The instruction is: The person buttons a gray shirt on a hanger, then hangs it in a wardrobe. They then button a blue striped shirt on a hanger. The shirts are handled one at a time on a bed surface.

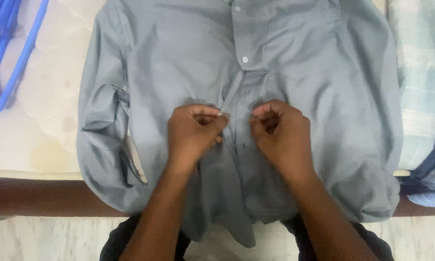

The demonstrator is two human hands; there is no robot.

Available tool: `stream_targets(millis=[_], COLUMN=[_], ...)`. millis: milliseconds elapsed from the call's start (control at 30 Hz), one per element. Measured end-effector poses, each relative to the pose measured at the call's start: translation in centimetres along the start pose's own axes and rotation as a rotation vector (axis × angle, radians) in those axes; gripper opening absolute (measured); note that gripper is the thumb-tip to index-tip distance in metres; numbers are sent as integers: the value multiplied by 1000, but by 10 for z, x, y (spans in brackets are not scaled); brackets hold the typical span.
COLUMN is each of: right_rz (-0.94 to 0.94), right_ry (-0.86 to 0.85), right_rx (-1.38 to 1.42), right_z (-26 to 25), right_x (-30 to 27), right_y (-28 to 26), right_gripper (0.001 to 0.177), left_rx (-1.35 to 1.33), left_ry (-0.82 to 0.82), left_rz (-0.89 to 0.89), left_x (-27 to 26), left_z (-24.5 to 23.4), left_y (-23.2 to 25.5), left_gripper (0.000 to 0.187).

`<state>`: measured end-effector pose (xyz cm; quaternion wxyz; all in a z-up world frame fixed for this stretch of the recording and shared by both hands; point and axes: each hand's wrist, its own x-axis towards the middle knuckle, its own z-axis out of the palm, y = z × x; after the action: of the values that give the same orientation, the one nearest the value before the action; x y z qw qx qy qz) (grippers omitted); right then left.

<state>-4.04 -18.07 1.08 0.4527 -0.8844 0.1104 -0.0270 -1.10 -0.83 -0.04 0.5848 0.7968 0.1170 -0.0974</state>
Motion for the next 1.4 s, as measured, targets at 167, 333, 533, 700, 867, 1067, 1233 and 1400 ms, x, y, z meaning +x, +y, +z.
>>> stream_targets(millis=[167, 333, 533, 700, 867, 1067, 1233, 1400], right_rz=[-32, -176, 44, 108, 102, -64, -95, 35], right_ry=[-23, 39, -110, -297, -363, 27, -12, -133], right_rx=[-12, -132, -264, -423, -506, -189, -178, -247], right_z=[7, 16, 1, -12, -14, -4, 4, 0], right_x=[-6, -8, -14, -12, -13, -11, -7, -5], right_y=[-9, -15, -33, -37, -30, -26, -22, -27], right_gripper=[22, 36, 37, 13, 6, 13, 22, 32], left_rx=[-182, -172, -65, -95, 75, 161, 123, 68], left_ry=[-120, -173, -203, -194, -139, -214, -223, -279], left_rz=[-65, -39, 72, 39, 154, 201, 269, 106], left_x=[10, 13, 9, 5, -1, 1, 2, 4], left_z=[-11, -7, -5, -1, 2, 1, 2, -2], left_y=[-9, -11, -6, 1, 5, 0, -9, -8], left_gripper=[20, 21, 20, 20, 19, 11, 13, 12])
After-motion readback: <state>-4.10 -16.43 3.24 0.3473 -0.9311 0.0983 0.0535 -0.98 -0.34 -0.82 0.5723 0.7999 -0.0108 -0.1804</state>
